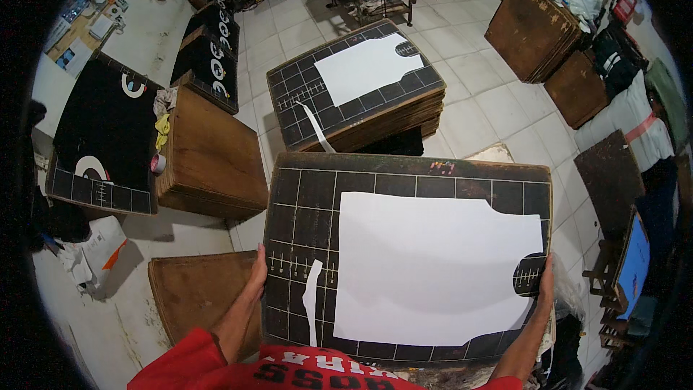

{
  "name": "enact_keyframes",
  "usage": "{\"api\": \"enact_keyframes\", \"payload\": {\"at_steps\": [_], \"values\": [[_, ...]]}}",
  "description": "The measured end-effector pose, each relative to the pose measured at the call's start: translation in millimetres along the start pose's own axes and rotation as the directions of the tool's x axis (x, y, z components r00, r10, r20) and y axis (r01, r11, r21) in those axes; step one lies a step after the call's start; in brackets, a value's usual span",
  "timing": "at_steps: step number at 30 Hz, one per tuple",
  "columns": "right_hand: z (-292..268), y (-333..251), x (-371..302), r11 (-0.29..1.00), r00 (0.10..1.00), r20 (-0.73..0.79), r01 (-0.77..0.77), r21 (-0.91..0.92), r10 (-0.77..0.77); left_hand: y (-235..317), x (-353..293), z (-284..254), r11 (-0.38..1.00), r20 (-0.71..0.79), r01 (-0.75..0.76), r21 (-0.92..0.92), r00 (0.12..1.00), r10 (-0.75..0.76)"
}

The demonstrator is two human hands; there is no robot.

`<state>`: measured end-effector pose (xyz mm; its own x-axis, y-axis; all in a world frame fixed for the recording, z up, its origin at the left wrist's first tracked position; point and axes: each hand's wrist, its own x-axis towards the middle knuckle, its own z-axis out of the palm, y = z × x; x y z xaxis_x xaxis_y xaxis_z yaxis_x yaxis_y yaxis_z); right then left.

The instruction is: The person moves and stacks wooden printing frames, then wipes a metal printing screen with a yellow cloth. The person handles multiple frames and wipes the screen surface before placing it back.

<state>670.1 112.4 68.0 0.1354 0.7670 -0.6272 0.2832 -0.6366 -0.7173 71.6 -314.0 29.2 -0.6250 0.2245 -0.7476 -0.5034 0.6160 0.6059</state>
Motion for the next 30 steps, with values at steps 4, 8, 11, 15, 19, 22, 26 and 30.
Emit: {"api": "enact_keyframes", "payload": {"at_steps": [4,8,11,15,19,22,26,30], "values": [[30,-37,-23,0.996,0.998,-0.013,0.069,0.059,-0.068,27,43,-26,0.999,0.035,-0.031,-0.014,0.999,0.031],[85,-99,-47,0.979,0.983,-0.018,0.182,0.089,-0.181,82,99,-44,0.985,0.067,-0.153,-0.077,0.985,0.158],[144,-139,-64,0.972,0.980,-0.051,0.195,0.132,-0.190,139,150,-66,0.978,-0.008,-0.205,0.043,0.979,0.205],[218,-180,-68,0.983,0.981,-0.083,0.180,0.033,-0.177,199,202,-110,0.981,0.084,-0.191,-0.029,0.978,0.193],[280,-215,-32,0.974,0.972,0.071,0.219,0.060,-0.223,226,244,-138,0.987,0.024,-0.162,-0.018,0.986,0.162],[324,-231,19,0.975,0.967,0.134,0.222,-0.009,-0.219,235,269,-147,0.998,-0.023,-0.037,-0.054,0.999,0.036],[393,-262,110,0.953,0.990,0.043,0.144,-0.268,-0.137,261,274,-142,0.997,-0.149,-0.036,-0.075,0.989,0.024],[466,-301,196,0.887,0.972,0.019,0.223,-0.405,-0.236,295,262,-119,0.988,-0.180,-0.112,-0.106,0.979,0.092]]}}
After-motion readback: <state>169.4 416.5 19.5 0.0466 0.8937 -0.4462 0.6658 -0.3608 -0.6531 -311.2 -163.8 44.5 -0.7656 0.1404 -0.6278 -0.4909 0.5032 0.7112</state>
